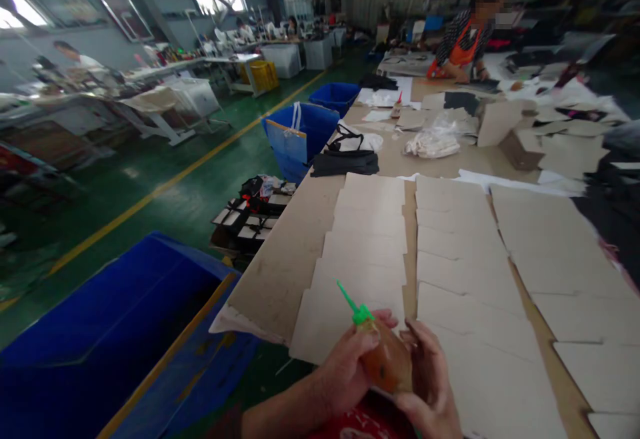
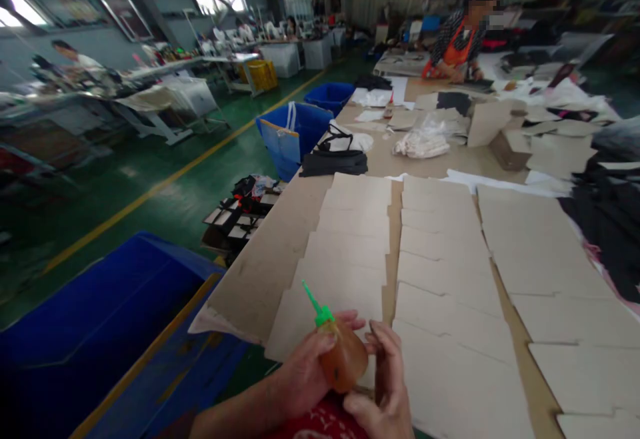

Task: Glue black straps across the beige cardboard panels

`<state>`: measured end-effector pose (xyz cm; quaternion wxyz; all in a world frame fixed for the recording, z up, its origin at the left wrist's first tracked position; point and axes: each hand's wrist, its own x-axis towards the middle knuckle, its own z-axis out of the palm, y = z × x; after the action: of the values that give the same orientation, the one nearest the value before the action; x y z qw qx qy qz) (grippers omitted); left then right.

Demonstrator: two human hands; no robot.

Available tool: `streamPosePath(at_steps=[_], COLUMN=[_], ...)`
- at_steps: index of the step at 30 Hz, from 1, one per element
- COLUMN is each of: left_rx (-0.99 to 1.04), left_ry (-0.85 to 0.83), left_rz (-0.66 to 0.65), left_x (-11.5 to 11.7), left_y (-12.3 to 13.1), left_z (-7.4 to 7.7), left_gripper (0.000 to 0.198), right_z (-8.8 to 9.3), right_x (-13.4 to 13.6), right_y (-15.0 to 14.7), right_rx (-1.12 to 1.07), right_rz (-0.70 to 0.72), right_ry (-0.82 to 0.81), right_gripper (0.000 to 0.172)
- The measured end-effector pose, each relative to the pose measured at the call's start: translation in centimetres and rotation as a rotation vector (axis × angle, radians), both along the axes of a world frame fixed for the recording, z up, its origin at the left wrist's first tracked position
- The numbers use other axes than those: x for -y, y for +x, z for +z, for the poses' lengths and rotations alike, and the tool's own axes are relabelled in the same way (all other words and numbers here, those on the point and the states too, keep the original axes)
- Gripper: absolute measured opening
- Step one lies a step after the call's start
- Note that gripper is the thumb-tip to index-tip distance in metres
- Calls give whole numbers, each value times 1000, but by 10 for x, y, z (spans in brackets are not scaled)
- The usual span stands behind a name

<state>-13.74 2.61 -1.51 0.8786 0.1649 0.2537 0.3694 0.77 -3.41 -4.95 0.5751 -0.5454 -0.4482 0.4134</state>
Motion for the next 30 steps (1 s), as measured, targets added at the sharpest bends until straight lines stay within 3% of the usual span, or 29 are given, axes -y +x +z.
streamPosePath(at_steps=[3,7,10,12,15,17,18,20,21,23,26,30], left_rx=[135,107,43,39,-16,-211,-373,-768,-969,-1375,-1444,-1484], left_ry=[-153,-283,-247,-168,99,374,522,847,993,1246,1361,1493], left_rz=[-83,-135,-215,-269,-431,-550,-547,-374,-264,-80,-112,-234], left_x=[5,12,17,20,21,17,12,-4,-15,-42,-82,-116], left_y=[-18,-22,-10,0,2,-14,-28,-62,-82,-120,-159,-174], left_z=[-4,-15,-22,-25,-28,-34,-40,-58,-69,-93,-120,-136], left_gripper=[60,61,55,56,67,70,69,44,32,35,38,43], right_z=[-6,-10,-5,0,6,9,11,11,10,5,-8,-21], right_x=[10,29,41,44,43,43,43,46,49,57,67,66], right_y=[-32,-64,-62,-50,-28,-17,-13,-7,-4,-1,-2,-16], right_rx=[75,215,319,320,135,-115,-231,-364,-367,-288,-143,35], right_rz=[-10,-200,-346,-366,-375,-425,-462,-514,-533,-577,-609,-568], right_ry=[-69,-209,-283,-313,-399,-405,-390,-374,-386,-425,-497,-579], right_gripper=[91,89,86,84,74,69,66,63,63,66,72,73])
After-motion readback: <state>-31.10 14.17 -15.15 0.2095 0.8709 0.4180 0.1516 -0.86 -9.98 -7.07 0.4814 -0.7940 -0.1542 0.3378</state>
